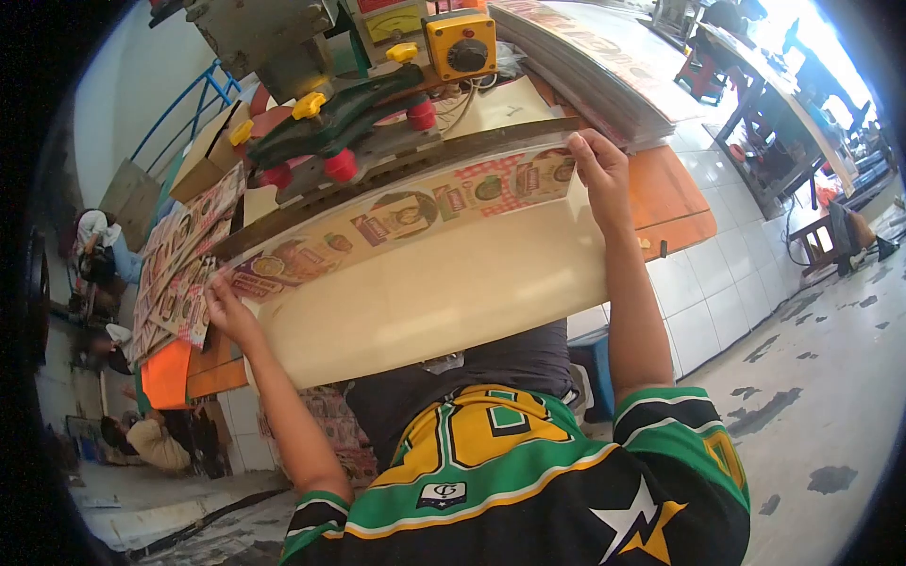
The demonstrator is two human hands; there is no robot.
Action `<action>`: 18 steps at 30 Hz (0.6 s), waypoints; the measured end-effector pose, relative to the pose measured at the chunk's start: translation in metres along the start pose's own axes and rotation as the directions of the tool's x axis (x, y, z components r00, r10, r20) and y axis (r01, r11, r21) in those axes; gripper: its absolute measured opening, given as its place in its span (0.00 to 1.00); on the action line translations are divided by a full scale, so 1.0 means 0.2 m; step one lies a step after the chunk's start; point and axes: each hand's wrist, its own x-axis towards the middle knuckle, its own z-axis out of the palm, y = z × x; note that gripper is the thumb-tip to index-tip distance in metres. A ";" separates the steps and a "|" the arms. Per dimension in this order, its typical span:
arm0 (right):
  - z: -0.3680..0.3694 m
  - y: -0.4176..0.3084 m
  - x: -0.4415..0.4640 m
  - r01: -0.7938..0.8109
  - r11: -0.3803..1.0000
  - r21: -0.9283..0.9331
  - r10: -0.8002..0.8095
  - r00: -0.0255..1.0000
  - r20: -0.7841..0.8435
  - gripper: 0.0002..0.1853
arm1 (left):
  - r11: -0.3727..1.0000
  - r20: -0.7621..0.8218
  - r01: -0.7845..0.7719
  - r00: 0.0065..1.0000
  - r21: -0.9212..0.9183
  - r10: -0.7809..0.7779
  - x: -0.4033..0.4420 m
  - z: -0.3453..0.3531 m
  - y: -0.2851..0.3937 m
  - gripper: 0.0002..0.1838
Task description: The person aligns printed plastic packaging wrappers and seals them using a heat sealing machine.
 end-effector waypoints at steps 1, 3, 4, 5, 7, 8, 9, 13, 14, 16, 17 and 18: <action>0.01 -0.01 0.00 0.024 1.000 -0.009 -0.024 1.000 -0.002 0.13 | 1.000 -0.010 0.003 1.000 -0.010 -0.003 0.00 0.00 -0.01 0.18; 0.01 -0.01 0.00 0.047 0.999 -0.019 -0.047 0.999 -0.003 0.14 | 1.000 -0.020 0.007 1.000 -0.021 -0.008 0.00 0.00 -0.02 0.18; 0.01 -0.01 0.00 0.052 0.998 -0.026 -0.051 0.999 0.005 0.14 | 1.000 -0.017 0.009 1.000 -0.018 -0.010 0.00 0.00 -0.02 0.18; 0.01 0.00 0.00 0.057 0.998 -0.034 -0.056 0.998 0.014 0.14 | 1.000 -0.013 0.011 1.000 -0.015 -0.011 0.00 0.00 -0.02 0.18; 0.01 0.00 0.00 0.055 0.998 -0.031 -0.055 0.998 0.010 0.14 | 1.000 -0.008 0.005 1.000 -0.009 -0.005 0.00 0.00 -0.01 0.18; 0.01 0.00 0.00 0.053 0.998 -0.029 -0.053 0.999 0.005 0.14 | 1.000 -0.002 -0.002 1.000 -0.003 0.002 0.00 0.00 -0.01 0.18; 0.01 0.00 0.00 0.053 0.998 -0.028 -0.053 0.999 0.006 0.14 | 1.000 -0.003 -0.002 1.000 -0.003 0.002 0.00 0.00 -0.01 0.18; 0.01 -0.01 0.00 0.062 0.998 -0.014 -0.062 0.998 0.011 0.13 | 1.000 0.003 -0.004 1.000 0.022 0.004 0.00 -0.02 -0.03 0.20; 0.01 -0.01 0.00 0.063 0.998 -0.008 -0.063 0.998 0.012 0.13 | 0.999 0.005 0.001 1.000 0.034 -0.001 0.00 -0.03 -0.05 0.20; 0.01 -0.01 0.00 0.060 0.998 -0.008 -0.060 0.998 0.012 0.13 | 0.999 0.002 0.000 1.000 0.037 0.000 0.00 -0.02 -0.03 0.20; 0.01 -0.01 0.00 0.057 0.998 -0.008 -0.057 0.998 0.012 0.13 | 0.999 0.000 -0.001 1.000 0.039 0.001 0.00 -0.01 -0.03 0.20; 0.01 -0.01 0.00 0.057 0.998 -0.008 -0.057 0.998 0.011 0.13 | 0.999 0.000 -0.001 1.000 0.039 0.001 0.00 -0.01 -0.03 0.20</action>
